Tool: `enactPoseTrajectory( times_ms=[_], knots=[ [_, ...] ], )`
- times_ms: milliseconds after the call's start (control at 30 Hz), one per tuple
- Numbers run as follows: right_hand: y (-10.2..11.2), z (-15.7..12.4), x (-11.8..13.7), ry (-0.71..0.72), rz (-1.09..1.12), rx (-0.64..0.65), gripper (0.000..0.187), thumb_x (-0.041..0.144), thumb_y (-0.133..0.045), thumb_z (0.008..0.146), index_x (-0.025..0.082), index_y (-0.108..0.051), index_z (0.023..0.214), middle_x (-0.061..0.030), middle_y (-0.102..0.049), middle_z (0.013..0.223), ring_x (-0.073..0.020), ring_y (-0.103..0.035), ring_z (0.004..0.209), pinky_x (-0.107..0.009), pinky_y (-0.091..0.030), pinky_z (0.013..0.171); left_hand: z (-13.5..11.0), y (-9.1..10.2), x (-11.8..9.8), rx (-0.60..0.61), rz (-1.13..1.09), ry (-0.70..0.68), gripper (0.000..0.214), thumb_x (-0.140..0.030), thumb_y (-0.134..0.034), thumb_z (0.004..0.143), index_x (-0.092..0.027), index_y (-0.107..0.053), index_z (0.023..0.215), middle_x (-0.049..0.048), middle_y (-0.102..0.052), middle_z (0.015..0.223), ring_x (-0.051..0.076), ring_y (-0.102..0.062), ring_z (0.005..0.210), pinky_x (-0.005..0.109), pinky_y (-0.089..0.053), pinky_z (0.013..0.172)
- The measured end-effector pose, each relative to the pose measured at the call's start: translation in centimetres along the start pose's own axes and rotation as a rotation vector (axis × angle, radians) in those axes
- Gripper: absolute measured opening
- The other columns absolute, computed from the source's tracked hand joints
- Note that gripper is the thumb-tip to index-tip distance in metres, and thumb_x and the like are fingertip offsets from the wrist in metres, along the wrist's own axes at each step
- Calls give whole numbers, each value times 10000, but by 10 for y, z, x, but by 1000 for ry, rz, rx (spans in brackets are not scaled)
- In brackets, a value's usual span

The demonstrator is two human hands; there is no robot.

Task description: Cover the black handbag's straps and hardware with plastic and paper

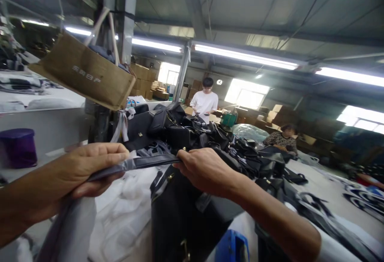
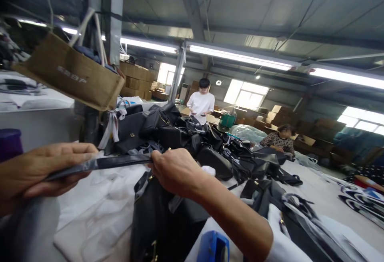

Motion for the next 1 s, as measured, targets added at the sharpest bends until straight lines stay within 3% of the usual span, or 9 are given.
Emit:
enactPoseTrajectory(
  times_ms=[133,333,800,900,1000],
  knots=[
    [-21,0,14,64,-2,33,230,398,-383,1007,218,-506,934,-15,-683,732,-187,-655,641,-306,-205,496,-9,-9,11,130,71,-12,293,-409,-604,854,-161,-577,701,-50,-487,580,10,-257,380,158,-105,389],
    [-57,-11,17,-5,37,71,229,404,-389,1009,222,-506,932,-11,-683,721,-185,-669,652,-306,-200,488,-1,-26,33,226,119,-51,281,-372,-530,891,-155,-574,718,-5,-581,657,84,-473,486,182,-341,471],
    [-58,-12,17,-19,38,190,243,406,-360,1023,215,-498,961,-43,-689,744,-194,-675,672,-306,-224,504,35,-53,22,229,197,-43,171,-296,-523,843,-163,-522,735,17,-655,598,122,-572,442,209,-405,439],
    [-59,-17,15,-49,6,166,189,351,-391,1012,221,-504,935,-24,-671,694,-188,-659,615,-322,-179,491,40,-55,30,224,237,-14,133,-276,-514,817,-176,-495,733,9,-651,553,127,-573,400,197,-387,389],
    [-61,-20,19,-31,5,128,95,254,-429,987,241,-501,1047,1,-662,670,-187,-645,594,-327,-163,487,44,-55,49,247,277,41,106,-260,-495,794,-176,-493,730,5,-646,520,117,-557,356,174,-343,347]
  ],
)
Point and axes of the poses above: each hand's wrist, its own z-axis towards the middle knuckle, its own y-axis out of the back of the hand, x = y × z, the point moved 4 cm from there along z, towards the middle knuckle
